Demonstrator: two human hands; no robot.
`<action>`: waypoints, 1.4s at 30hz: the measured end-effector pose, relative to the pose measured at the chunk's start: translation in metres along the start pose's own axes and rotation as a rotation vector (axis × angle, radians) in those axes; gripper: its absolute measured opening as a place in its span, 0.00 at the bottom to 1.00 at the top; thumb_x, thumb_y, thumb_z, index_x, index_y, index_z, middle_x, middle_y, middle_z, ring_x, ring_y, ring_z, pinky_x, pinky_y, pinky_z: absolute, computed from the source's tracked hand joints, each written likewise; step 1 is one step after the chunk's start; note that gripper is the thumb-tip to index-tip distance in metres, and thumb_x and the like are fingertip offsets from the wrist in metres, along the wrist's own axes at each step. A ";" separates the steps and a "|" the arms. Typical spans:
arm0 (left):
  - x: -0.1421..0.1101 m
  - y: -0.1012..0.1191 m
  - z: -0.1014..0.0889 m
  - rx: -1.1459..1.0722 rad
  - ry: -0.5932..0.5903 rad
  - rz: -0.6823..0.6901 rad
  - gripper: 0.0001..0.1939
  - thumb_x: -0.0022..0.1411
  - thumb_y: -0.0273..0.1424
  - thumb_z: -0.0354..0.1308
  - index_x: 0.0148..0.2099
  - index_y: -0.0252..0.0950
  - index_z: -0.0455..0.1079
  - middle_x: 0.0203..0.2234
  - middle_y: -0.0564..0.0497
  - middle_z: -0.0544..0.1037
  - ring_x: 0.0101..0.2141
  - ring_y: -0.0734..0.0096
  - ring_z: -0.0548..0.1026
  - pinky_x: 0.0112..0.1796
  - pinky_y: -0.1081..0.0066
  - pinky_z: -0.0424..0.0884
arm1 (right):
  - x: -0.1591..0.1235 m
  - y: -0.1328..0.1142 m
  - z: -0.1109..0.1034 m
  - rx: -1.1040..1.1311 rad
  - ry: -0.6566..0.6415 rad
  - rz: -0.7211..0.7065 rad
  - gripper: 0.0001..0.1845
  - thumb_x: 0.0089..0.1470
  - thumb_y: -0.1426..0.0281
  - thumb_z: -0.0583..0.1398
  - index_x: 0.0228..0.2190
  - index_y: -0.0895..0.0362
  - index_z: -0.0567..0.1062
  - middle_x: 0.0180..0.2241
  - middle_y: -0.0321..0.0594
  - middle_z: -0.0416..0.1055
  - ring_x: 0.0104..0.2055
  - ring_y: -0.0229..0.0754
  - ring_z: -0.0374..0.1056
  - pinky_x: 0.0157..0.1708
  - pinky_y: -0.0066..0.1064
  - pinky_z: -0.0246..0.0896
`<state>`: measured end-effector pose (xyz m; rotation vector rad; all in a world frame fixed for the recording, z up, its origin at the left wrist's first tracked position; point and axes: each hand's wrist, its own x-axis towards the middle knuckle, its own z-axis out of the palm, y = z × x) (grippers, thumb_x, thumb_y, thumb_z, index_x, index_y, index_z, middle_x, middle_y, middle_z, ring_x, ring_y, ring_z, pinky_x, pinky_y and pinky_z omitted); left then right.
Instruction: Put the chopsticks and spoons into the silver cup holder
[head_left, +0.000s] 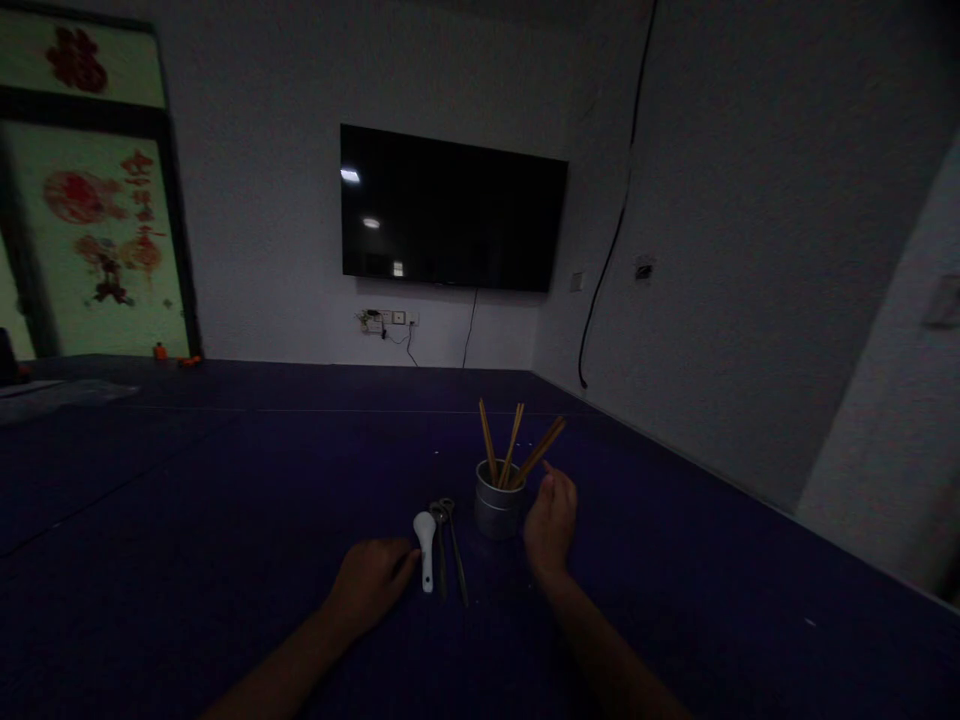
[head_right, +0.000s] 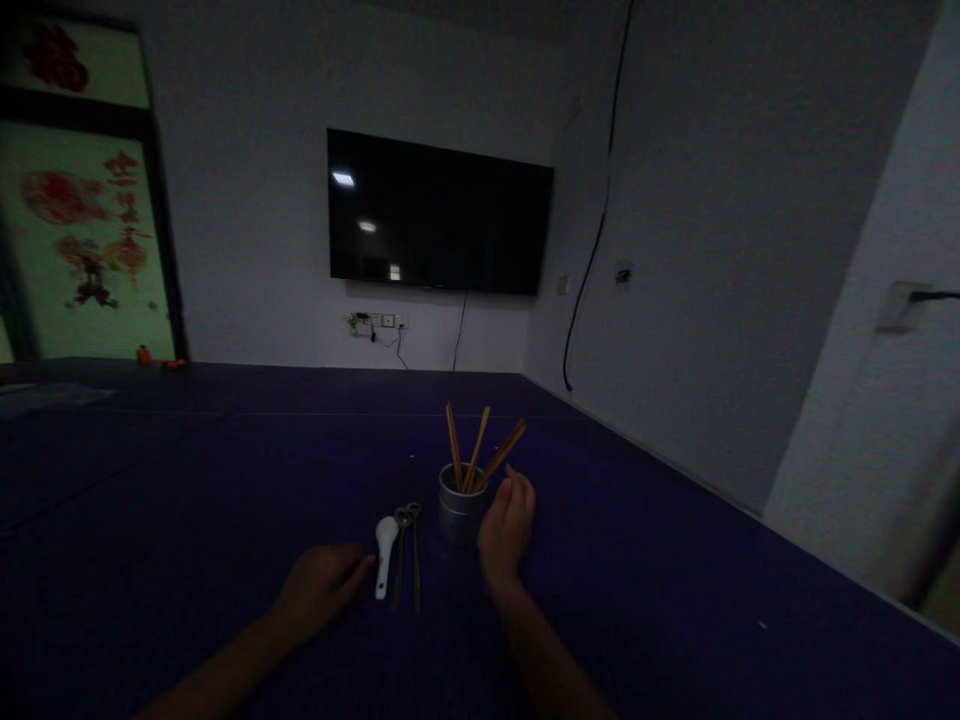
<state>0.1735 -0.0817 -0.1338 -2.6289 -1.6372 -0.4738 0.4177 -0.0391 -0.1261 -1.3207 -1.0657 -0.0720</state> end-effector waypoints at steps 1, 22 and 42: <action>0.000 0.000 0.000 -0.001 0.001 0.003 0.19 0.65 0.35 0.39 0.31 0.37 0.69 0.26 0.49 0.77 0.29 0.68 0.74 0.29 0.73 0.60 | 0.001 -0.005 -0.003 -0.023 0.074 -0.034 0.29 0.59 0.58 0.39 0.45 0.64 0.68 0.47 0.55 0.62 0.52 0.50 0.57 0.50 0.40 0.51; 0.001 -0.002 0.004 -0.075 0.009 -0.020 0.19 0.65 0.36 0.40 0.32 0.37 0.70 0.25 0.50 0.77 0.28 0.71 0.74 0.29 0.73 0.60 | -0.068 -0.054 0.006 -0.464 -0.964 -0.551 0.15 0.54 0.58 0.55 0.28 0.53 0.77 0.29 0.40 0.76 0.31 0.44 0.72 0.27 0.28 0.56; 0.000 0.001 0.001 -0.019 -0.027 -0.018 0.18 0.65 0.35 0.40 0.33 0.37 0.70 0.28 0.48 0.77 0.31 0.68 0.74 0.31 0.73 0.61 | -0.083 -0.060 0.012 -0.546 -1.023 -0.632 0.16 0.53 0.62 0.54 0.27 0.58 0.77 0.26 0.47 0.76 0.29 0.47 0.72 0.27 0.30 0.59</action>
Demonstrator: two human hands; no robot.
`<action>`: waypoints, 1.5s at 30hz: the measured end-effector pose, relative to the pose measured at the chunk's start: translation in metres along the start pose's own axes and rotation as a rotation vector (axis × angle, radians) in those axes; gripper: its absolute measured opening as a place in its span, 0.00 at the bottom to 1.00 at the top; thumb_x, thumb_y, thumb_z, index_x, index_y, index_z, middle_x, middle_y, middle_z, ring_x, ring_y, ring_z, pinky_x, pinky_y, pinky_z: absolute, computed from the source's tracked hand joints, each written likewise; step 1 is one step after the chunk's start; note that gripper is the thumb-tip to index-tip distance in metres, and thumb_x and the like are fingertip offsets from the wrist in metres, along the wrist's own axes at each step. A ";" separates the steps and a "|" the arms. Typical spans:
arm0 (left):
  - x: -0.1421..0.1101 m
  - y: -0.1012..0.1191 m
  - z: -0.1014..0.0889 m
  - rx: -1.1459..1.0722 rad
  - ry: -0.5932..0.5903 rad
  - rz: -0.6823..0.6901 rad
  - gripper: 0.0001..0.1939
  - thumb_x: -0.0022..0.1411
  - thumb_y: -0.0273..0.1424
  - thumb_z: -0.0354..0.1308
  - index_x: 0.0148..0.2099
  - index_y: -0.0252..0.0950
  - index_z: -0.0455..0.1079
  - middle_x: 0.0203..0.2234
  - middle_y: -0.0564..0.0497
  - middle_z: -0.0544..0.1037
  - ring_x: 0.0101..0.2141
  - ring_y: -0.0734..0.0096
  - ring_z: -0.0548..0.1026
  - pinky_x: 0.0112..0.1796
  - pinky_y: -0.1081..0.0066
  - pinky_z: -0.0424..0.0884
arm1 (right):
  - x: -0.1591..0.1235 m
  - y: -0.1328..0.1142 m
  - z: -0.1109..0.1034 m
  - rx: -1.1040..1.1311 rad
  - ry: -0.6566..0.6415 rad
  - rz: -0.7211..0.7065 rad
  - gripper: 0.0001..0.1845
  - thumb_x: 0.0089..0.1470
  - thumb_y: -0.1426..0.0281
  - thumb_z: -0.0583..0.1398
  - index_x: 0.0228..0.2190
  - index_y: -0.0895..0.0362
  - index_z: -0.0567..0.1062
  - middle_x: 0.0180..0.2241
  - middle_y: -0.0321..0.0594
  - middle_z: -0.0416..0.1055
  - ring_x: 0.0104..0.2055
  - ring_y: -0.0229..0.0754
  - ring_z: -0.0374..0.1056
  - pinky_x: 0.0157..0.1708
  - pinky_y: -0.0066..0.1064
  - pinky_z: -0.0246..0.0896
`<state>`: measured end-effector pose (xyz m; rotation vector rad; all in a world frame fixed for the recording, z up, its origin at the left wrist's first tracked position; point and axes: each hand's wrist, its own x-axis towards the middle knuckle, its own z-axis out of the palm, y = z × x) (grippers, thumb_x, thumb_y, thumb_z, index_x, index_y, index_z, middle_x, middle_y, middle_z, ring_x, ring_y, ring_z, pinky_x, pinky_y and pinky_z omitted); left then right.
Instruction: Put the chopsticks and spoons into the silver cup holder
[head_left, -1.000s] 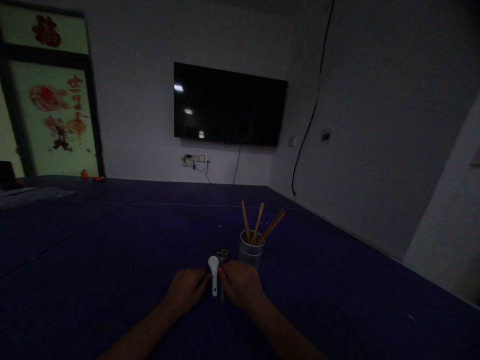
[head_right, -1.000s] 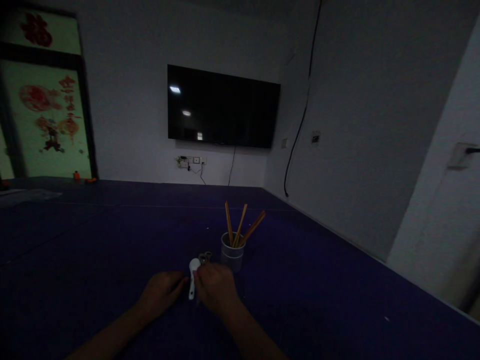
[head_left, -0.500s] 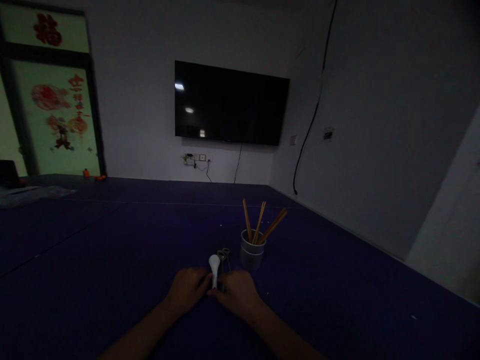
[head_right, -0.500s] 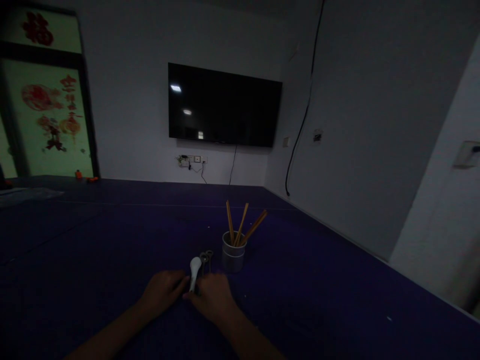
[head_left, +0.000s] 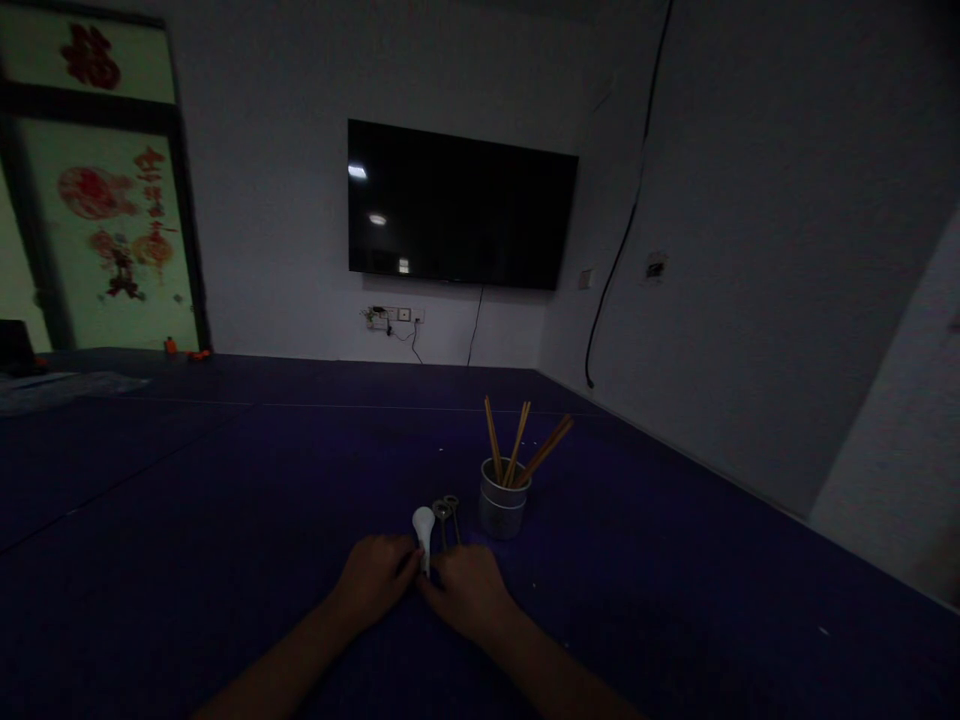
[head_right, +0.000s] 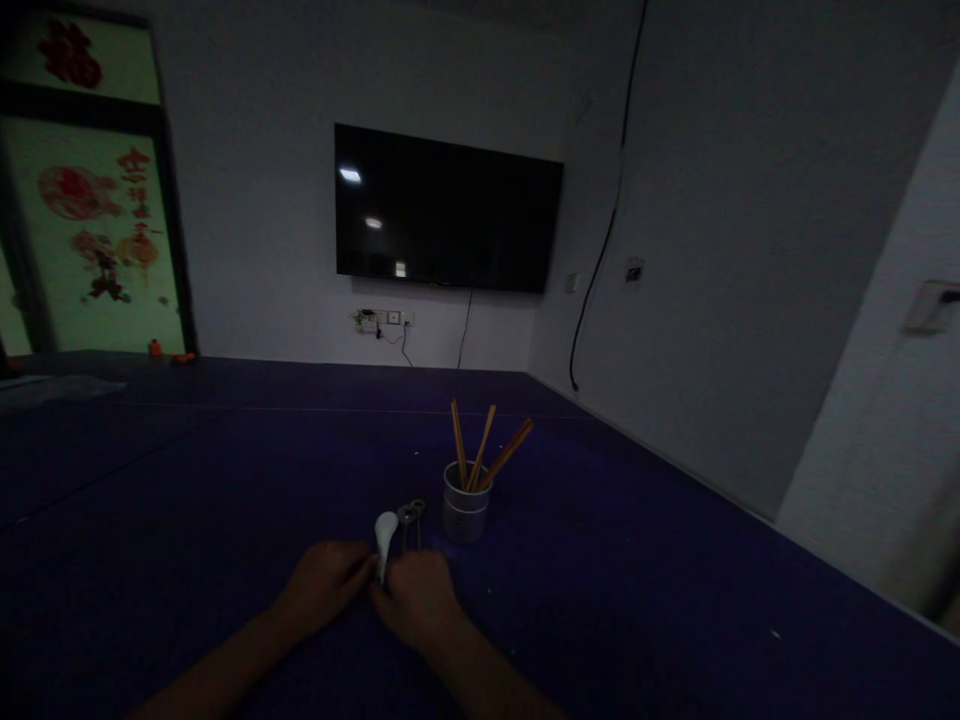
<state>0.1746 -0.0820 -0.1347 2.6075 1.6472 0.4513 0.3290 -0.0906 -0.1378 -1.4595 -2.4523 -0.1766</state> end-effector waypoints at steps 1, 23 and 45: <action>0.000 0.000 0.000 -0.002 -0.003 0.003 0.18 0.65 0.35 0.40 0.33 0.37 0.70 0.28 0.48 0.77 0.31 0.68 0.74 0.31 0.73 0.61 | 0.000 0.000 0.000 -0.005 0.001 -0.005 0.16 0.53 0.63 0.54 0.27 0.58 0.77 0.26 0.47 0.76 0.28 0.47 0.72 0.27 0.30 0.60; 0.001 -0.004 0.010 0.080 -0.014 0.088 0.17 0.58 0.25 0.44 0.48 0.40 0.66 0.35 0.47 0.78 0.35 0.61 0.75 0.36 0.67 0.66 | 0.000 0.002 -0.001 -0.013 -0.117 0.037 0.17 0.56 0.64 0.50 0.31 0.57 0.76 0.32 0.45 0.76 0.34 0.45 0.72 0.28 0.28 0.56; 0.001 -0.004 0.008 0.081 -0.050 0.070 0.16 0.58 0.25 0.45 0.47 0.40 0.64 0.31 0.48 0.77 0.33 0.63 0.75 0.34 0.69 0.66 | -0.002 0.002 -0.004 0.144 -0.131 0.033 0.15 0.54 0.59 0.54 0.36 0.52 0.77 0.36 0.40 0.76 0.38 0.44 0.71 0.34 0.29 0.56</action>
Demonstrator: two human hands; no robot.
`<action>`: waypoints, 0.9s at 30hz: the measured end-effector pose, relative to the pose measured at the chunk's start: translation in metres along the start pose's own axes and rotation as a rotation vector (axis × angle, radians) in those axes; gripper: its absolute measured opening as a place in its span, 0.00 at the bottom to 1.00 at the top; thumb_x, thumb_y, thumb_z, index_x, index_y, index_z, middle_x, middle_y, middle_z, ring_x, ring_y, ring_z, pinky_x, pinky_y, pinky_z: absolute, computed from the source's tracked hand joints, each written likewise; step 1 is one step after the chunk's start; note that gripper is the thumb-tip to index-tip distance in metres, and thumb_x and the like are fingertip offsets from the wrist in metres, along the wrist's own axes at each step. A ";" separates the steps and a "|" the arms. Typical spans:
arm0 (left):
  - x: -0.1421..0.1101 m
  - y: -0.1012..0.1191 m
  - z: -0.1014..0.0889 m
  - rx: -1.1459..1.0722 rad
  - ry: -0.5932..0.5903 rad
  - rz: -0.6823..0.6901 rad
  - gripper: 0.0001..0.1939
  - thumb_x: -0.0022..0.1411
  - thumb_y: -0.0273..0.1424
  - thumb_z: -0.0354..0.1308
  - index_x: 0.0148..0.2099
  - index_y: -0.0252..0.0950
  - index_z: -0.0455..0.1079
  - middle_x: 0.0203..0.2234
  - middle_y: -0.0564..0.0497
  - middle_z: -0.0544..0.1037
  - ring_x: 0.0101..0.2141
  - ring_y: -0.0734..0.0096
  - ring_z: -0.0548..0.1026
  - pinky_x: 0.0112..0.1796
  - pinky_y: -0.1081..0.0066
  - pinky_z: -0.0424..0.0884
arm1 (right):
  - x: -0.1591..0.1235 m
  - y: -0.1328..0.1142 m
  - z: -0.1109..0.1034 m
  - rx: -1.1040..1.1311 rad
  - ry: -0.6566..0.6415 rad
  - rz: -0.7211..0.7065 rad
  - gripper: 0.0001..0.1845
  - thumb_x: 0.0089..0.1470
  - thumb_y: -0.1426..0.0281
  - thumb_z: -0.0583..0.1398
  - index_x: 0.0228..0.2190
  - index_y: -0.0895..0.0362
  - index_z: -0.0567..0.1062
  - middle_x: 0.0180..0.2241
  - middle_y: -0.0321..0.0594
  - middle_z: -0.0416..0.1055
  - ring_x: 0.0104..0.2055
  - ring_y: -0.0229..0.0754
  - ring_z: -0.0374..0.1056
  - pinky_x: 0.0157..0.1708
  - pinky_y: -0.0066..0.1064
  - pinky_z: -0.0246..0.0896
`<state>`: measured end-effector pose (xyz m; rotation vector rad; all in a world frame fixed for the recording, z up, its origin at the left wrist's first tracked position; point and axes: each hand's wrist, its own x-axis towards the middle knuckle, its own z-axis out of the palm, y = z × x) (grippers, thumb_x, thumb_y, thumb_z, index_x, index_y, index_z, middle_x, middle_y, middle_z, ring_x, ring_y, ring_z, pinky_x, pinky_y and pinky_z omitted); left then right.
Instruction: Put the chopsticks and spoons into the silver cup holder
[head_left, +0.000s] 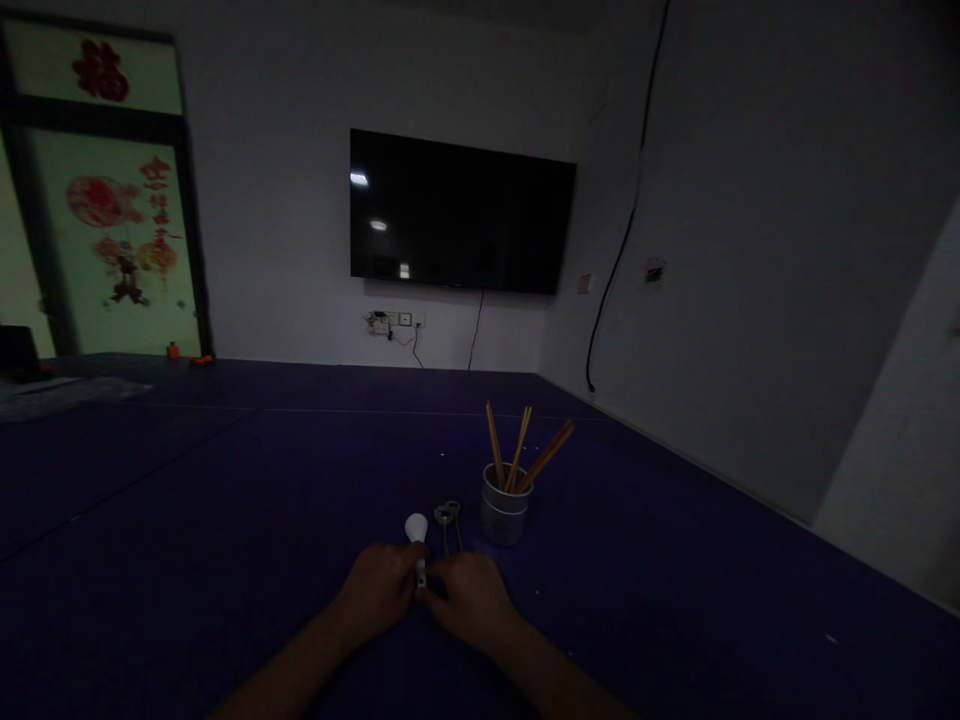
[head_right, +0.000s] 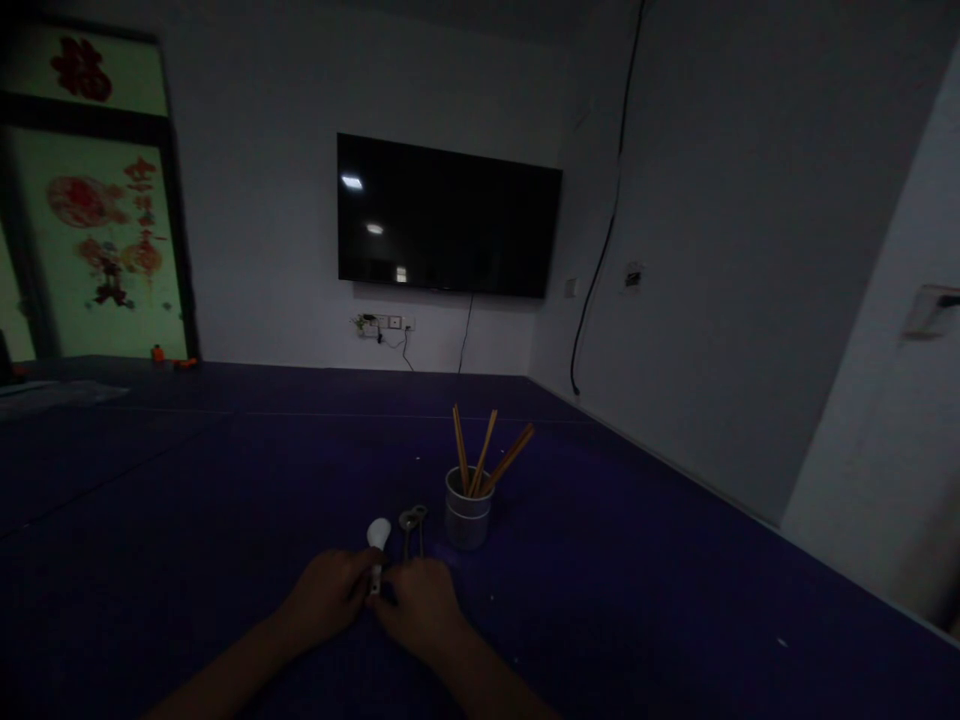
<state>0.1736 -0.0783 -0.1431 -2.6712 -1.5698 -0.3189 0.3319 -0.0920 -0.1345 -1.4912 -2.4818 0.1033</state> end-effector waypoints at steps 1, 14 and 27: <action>0.000 0.000 -0.001 -0.001 -0.003 0.000 0.16 0.58 0.25 0.45 0.47 0.40 0.64 0.31 0.48 0.77 0.33 0.63 0.75 0.34 0.69 0.66 | 0.000 0.000 0.000 0.001 -0.004 0.005 0.15 0.54 0.60 0.54 0.36 0.52 0.77 0.36 0.40 0.76 0.39 0.44 0.71 0.34 0.29 0.56; -0.001 0.002 -0.009 -0.023 -0.041 0.045 0.15 0.58 0.25 0.45 0.46 0.40 0.65 0.34 0.48 0.77 0.36 0.64 0.75 0.35 0.70 0.66 | 0.002 0.001 0.002 -0.005 -0.008 0.007 0.16 0.54 0.59 0.54 0.37 0.52 0.77 0.37 0.41 0.76 0.39 0.44 0.71 0.35 0.29 0.57; -0.002 -0.001 0.000 0.046 -0.020 -0.007 0.11 0.60 0.25 0.42 0.44 0.38 0.60 0.32 0.48 0.77 0.33 0.63 0.75 0.33 0.69 0.64 | 0.000 -0.003 -0.002 -0.019 0.000 -0.035 0.15 0.55 0.61 0.53 0.36 0.52 0.77 0.35 0.38 0.77 0.37 0.42 0.72 0.32 0.27 0.56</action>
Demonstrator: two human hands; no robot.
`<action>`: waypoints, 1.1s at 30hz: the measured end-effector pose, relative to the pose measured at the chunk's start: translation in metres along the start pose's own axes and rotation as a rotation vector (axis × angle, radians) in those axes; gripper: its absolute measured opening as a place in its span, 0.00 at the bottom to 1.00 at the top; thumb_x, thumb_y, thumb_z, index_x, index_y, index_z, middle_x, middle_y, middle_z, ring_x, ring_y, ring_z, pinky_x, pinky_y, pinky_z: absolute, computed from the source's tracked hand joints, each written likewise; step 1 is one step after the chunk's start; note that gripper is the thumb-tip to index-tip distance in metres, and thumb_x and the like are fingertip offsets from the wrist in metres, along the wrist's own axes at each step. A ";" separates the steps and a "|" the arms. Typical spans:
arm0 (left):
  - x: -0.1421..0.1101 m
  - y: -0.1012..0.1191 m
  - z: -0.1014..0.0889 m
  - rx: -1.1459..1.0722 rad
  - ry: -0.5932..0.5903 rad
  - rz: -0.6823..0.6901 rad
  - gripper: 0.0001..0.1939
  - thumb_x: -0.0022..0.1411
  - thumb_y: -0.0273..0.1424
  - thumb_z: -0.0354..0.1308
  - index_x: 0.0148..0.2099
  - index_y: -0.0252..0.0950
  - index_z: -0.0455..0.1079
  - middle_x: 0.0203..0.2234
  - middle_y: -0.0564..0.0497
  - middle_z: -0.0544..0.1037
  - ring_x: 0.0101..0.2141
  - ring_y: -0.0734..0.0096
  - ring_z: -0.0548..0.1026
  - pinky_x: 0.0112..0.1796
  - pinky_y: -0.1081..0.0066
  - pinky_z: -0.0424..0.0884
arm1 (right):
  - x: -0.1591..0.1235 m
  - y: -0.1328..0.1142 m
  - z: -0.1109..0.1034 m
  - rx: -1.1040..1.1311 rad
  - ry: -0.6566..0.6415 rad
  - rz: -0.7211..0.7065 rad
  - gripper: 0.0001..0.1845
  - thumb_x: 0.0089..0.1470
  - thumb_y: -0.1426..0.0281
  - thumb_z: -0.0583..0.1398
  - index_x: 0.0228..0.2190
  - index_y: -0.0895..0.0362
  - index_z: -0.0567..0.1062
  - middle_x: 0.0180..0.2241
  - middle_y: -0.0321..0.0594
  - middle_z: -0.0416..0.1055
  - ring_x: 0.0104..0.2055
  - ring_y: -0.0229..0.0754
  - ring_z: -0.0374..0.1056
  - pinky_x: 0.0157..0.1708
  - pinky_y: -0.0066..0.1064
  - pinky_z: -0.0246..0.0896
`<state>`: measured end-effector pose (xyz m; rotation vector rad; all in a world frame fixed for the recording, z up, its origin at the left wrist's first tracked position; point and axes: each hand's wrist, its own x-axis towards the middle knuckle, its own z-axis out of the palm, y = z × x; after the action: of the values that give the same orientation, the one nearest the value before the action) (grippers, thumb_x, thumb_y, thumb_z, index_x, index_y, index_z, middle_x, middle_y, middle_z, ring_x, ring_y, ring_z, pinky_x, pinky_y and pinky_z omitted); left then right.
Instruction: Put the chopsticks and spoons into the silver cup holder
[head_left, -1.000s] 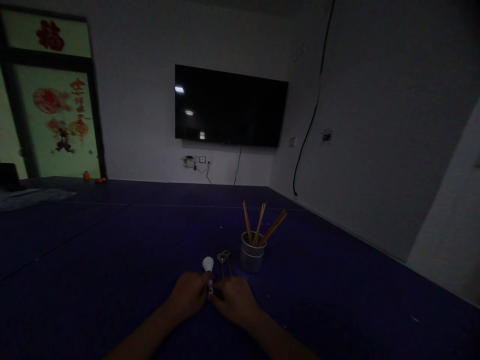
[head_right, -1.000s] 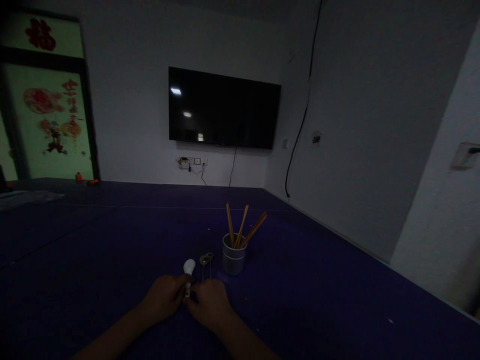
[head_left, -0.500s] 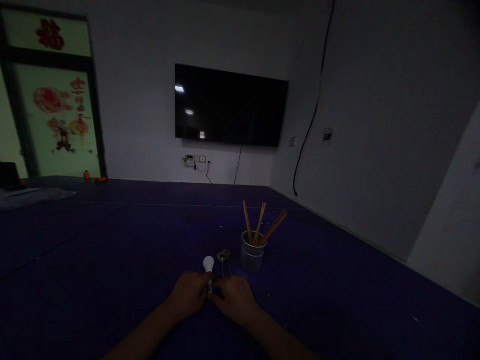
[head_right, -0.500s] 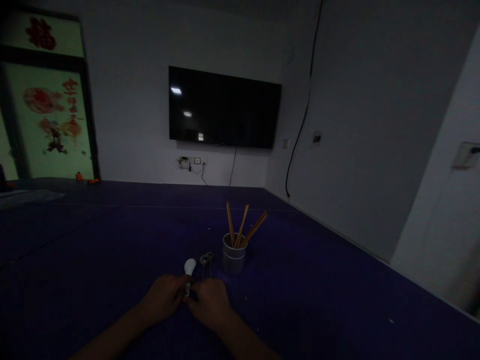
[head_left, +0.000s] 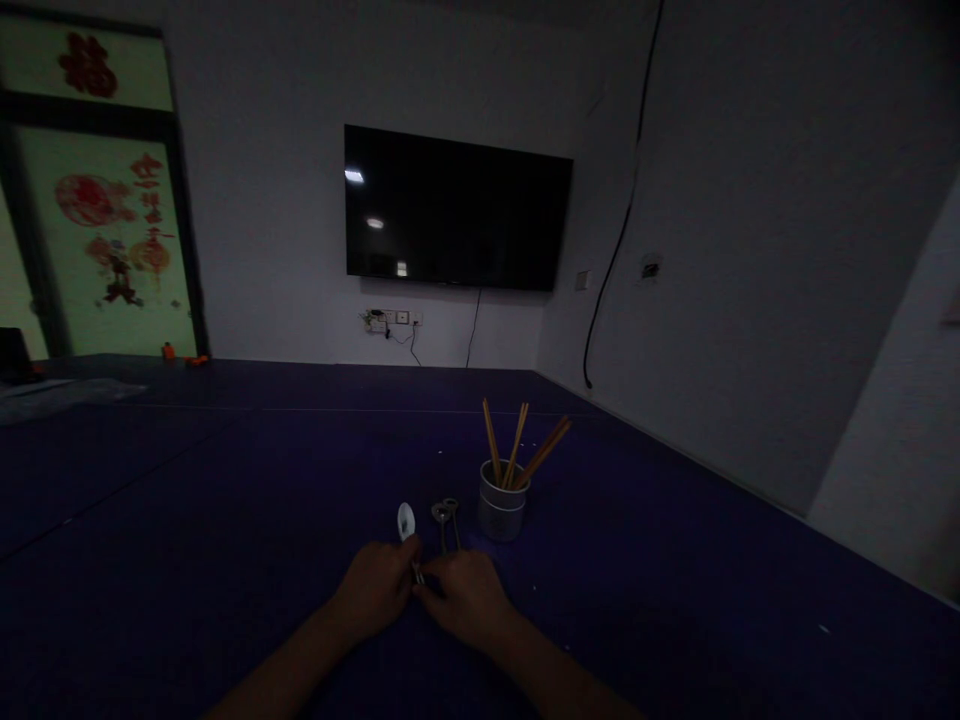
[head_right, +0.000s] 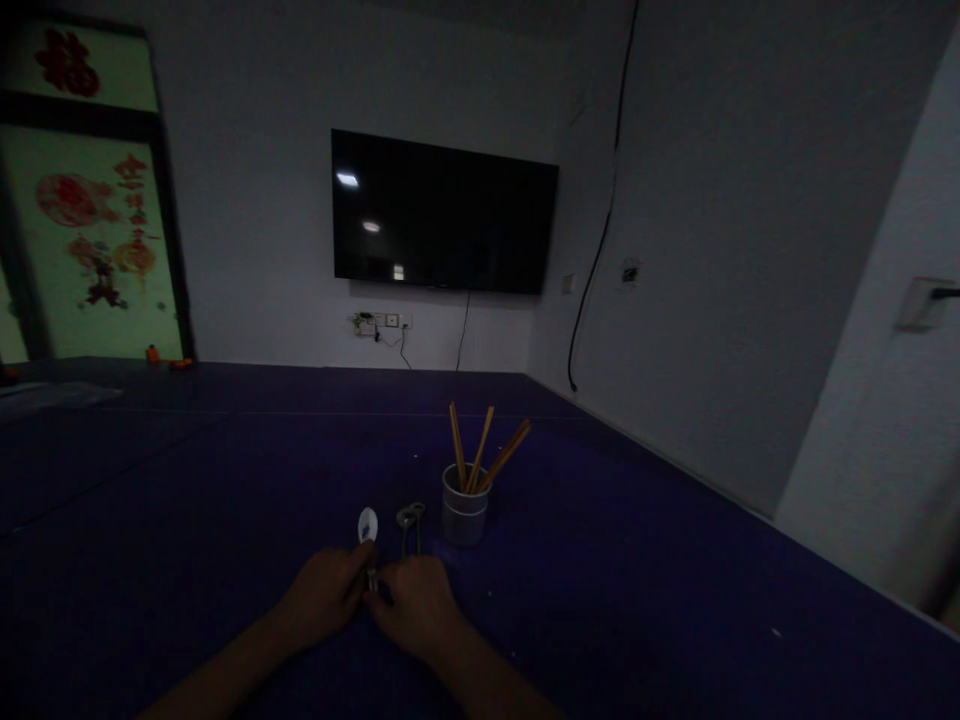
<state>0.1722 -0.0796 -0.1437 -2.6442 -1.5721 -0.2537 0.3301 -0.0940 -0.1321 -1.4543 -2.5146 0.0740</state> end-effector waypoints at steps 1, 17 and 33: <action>0.000 0.000 0.000 -0.002 -0.005 -0.001 0.11 0.60 0.25 0.42 0.43 0.38 0.60 0.32 0.48 0.77 0.33 0.63 0.75 0.33 0.69 0.64 | 0.000 0.000 0.000 -0.004 0.000 -0.005 0.14 0.55 0.62 0.53 0.35 0.53 0.77 0.35 0.38 0.77 0.37 0.42 0.72 0.32 0.27 0.56; 0.001 0.001 0.001 -0.037 0.017 0.009 0.08 0.61 0.26 0.43 0.41 0.38 0.61 0.30 0.48 0.77 0.32 0.64 0.75 0.32 0.70 0.64 | 0.004 0.002 0.001 -0.062 0.007 0.021 0.16 0.58 0.68 0.49 0.32 0.56 0.76 0.34 0.41 0.76 0.36 0.42 0.72 0.31 0.27 0.55; 0.003 -0.002 0.001 -0.023 0.082 -0.017 0.09 0.61 0.26 0.44 0.37 0.38 0.65 0.30 0.49 0.77 0.32 0.66 0.75 0.33 0.71 0.65 | 0.003 0.004 0.001 0.044 0.109 0.043 0.16 0.59 0.63 0.49 0.35 0.52 0.75 0.36 0.35 0.76 0.38 0.39 0.71 0.33 0.25 0.56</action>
<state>0.1720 -0.0759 -0.1443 -2.6022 -1.5764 -0.3785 0.3316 -0.0892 -0.1335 -1.4551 -2.3801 0.0559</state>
